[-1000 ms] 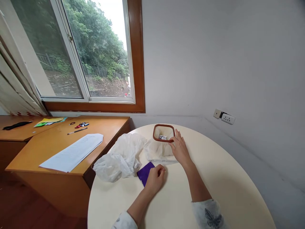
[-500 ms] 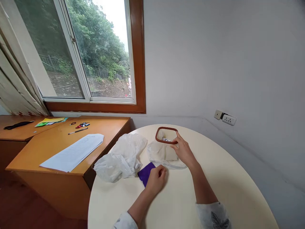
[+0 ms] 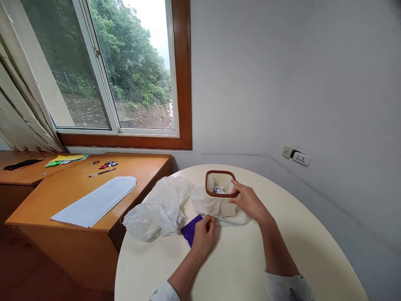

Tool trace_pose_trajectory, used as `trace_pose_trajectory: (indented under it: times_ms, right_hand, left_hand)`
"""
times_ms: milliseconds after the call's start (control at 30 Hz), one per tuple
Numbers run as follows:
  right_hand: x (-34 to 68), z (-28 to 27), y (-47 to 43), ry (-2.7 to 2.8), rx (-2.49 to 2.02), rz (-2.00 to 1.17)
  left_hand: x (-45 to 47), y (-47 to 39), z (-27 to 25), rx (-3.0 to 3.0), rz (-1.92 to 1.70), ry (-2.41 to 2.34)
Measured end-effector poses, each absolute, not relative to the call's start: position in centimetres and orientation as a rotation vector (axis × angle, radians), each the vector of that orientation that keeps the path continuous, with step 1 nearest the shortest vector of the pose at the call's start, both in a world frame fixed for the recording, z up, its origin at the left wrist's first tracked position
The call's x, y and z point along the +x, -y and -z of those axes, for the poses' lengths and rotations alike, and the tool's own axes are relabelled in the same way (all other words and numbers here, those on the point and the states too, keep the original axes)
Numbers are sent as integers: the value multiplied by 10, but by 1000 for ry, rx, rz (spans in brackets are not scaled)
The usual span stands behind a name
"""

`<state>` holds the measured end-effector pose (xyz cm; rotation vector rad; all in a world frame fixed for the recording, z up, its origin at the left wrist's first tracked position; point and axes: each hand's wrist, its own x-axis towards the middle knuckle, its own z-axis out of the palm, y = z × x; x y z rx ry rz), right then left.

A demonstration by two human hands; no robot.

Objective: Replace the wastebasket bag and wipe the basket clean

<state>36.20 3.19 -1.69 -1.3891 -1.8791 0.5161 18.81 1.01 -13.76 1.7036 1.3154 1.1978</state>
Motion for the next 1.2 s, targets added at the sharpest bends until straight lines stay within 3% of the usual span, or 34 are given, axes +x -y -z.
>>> trace_pose_trajectory:
  times_ms: [400,1200]
  right_hand:
    - [364,8,-24,1954,-1455,-552]
    - [360,1,-18,2020,-1430,-467]
  left_hand:
    - [183,-17,142,1587,-1568,-1294]
    - [182,-17,142,1714,-1402,-1279]
